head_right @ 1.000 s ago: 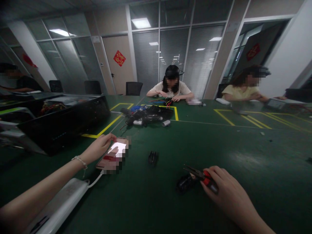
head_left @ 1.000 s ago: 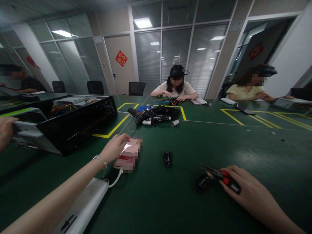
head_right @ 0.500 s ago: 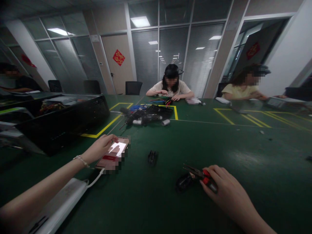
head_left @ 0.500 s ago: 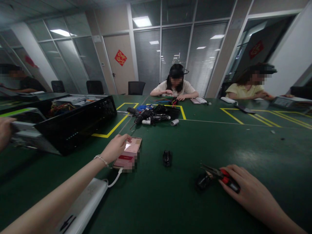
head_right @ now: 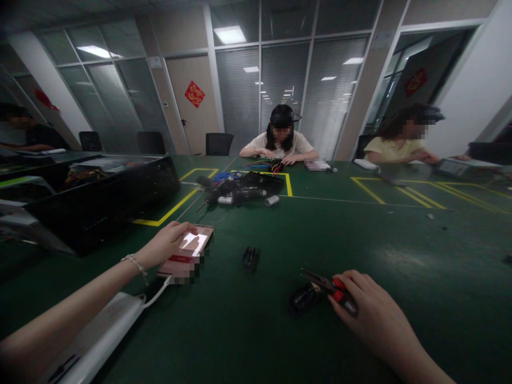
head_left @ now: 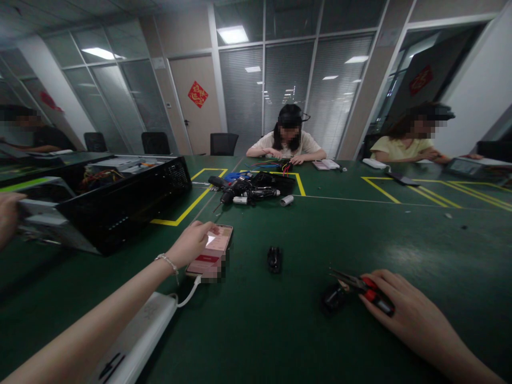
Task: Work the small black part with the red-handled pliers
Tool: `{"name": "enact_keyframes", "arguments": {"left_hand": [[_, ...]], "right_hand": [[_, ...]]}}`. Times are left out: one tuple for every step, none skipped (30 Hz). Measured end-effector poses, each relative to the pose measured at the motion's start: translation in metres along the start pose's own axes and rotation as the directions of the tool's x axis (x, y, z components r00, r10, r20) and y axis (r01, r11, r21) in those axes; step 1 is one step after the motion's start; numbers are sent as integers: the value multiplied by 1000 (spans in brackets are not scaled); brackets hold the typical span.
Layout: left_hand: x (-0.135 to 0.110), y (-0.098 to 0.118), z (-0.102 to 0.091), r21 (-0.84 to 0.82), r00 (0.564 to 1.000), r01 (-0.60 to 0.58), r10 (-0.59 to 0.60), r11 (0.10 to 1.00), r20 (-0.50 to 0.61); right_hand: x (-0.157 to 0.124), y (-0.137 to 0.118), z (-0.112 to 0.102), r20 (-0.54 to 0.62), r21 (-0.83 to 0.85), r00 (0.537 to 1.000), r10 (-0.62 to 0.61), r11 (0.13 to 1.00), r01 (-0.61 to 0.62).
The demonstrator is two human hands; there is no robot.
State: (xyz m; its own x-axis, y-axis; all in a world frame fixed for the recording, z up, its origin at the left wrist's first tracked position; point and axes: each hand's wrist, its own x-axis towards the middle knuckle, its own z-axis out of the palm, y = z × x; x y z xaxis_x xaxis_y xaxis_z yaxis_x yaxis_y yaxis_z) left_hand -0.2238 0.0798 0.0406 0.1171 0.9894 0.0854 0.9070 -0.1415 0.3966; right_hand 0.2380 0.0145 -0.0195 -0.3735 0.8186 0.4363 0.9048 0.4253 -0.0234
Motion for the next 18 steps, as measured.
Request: {"name": "enact_keyframes", "arguments": {"left_hand": [[0,0,0,-4,1000,11,-11,1000,1],[0,1,-1,-4,1000,18,-18,1000,1],[0,0,-1,-1,1000,19,-19,1000,1],[0,0,0,7,1000,11,-11,1000,-2],[0,0,0,18,1000,-5,5,1000,-6],[1,-1,1,30,1000,-23,23,999,-10],[1,-2,2,43,999,-40,40,998,-12],[2,-2,2,54,998,-53,53,997,-13],[2,-3,3,63,998,-61,62,996,-11],[2,-3,3,68,998,-65,66,996,-10],[2,-3,3,71,998,-66,67,995,-6],[2,-3,3,73,998,-68,68,995,-1],[2,-2,3,72,998,-66,65,995,3],[1,-2,2,70,998,-62,62,996,5],[1,-2,2,65,998,-57,57,996,3],[1,-2,1,60,999,-52,52,997,-2],[1,-2,1,57,999,-49,50,997,-8],[2,-3,0,55,999,-48,49,997,-15]], "right_hand": [[0,0,0,1,1,1000,-1,1000,1],[0,0,0,3,-1,1000,1,1000,-1],[0,0,0,3,-3,1000,1,1000,-1],[1,0,0,3,-4,1000,1,1000,-1],[1,0,0,2,-5,1000,-1,1000,1],[1,0,1,-1,-5,1000,-4,1000,4],[1,0,1,-2,-4,1000,-10,1000,10],[0,1,2,-1,-4,1000,-14,1000,14],[0,1,2,2,-4,1000,-17,1000,17],[0,2,2,7,-7,1000,-14,1000,14],[-1,2,3,11,-10,1000,-8,1000,9],[-1,2,3,16,-12,1000,-3,1000,3],[-2,2,3,18,-14,1000,1,1000,-1],[-2,2,3,17,-15,1000,5,1000,-5],[-2,2,3,14,-15,1000,6,1000,-6],[-2,2,3,10,-14,1000,7,1000,-7],[-2,1,2,2,-13,1000,7,1000,-7],[-1,1,2,-4,-11,1000,6,1000,-6]]}}
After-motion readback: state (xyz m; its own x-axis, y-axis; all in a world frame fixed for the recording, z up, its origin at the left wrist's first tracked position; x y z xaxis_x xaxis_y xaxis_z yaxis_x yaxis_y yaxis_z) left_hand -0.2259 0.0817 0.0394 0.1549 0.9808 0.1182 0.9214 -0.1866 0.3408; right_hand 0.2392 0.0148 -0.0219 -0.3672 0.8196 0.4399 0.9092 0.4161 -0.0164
